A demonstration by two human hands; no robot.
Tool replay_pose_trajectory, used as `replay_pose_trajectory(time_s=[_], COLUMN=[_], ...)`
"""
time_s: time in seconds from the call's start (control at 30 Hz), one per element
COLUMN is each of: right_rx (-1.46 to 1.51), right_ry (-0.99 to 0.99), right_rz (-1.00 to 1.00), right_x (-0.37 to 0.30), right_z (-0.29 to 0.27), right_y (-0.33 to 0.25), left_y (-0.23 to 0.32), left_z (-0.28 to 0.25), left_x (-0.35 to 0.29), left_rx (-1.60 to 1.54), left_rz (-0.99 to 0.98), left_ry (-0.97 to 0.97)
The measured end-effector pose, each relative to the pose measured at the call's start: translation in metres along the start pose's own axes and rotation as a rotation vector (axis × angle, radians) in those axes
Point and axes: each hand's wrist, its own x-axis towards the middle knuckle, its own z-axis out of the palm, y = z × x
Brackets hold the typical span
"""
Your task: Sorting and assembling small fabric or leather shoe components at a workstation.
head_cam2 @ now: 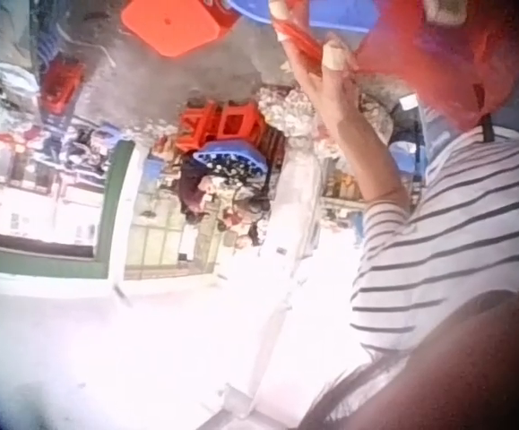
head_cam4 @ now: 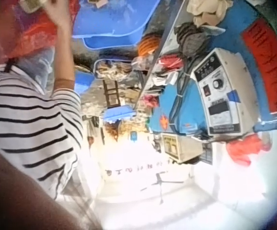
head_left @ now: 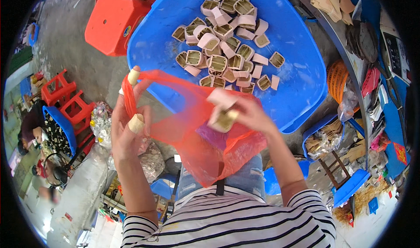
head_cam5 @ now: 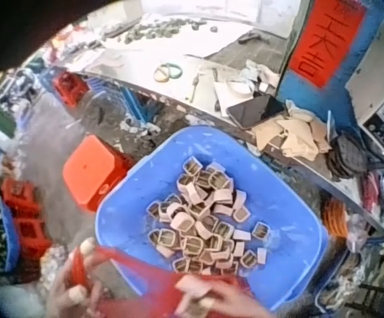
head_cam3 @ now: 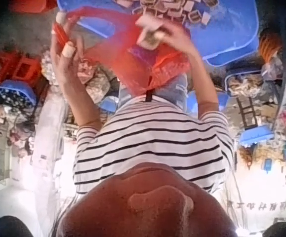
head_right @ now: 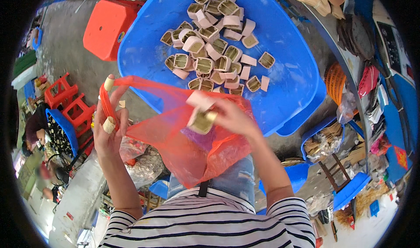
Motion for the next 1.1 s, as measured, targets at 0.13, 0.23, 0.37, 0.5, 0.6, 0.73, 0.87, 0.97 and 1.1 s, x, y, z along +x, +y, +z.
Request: replay_pose_trajectory(time_s=[0.13,0.23,0.37,0.5,0.6,0.73,0.87,0.97,1.1], right_rx=[-0.457,-0.571,-0.956,-0.963,-0.337,0.029,-0.125,-0.141,-0.908], right_ry=[-0.067,0.574,0.997,0.673,0.710,0.480,0.030,0.242,0.702], right_rz=[0.168,0.088,0.061,0.240,0.453,0.280,0.181,0.158,-0.128], right_x=[0.005,0.029,0.060,0.076,0.053,-0.005,-0.024,-0.014,0.040], right_z=[0.007,-0.047,-0.140,-0.170,-0.221,-0.163,-0.029,-0.007,-0.043], right_y=[0.005,0.038,0.098,0.120,0.130,0.066,0.013,0.020,0.049], left_y=[0.001,-0.001,-0.008,-0.009,-0.010,-0.007,-0.002,0.001,0.001], left_z=[0.000,-0.005,-0.004,-0.004,-0.001,0.002,0.010,0.011,0.006], left_x=[-0.003,-0.009,-0.012,-0.012,-0.015,-0.022,-0.018,-0.018,-0.022], left_rx=[0.022,0.023,-0.001,-0.018,-0.020,-0.010,-0.018,-0.012,-0.028], left_rz=[0.014,0.018,0.043,0.063,0.056,0.035,0.025,0.024,0.031], left_ry=[0.005,0.025,0.003,-0.040,-0.046,-0.001,0.000,-0.019,-0.033])
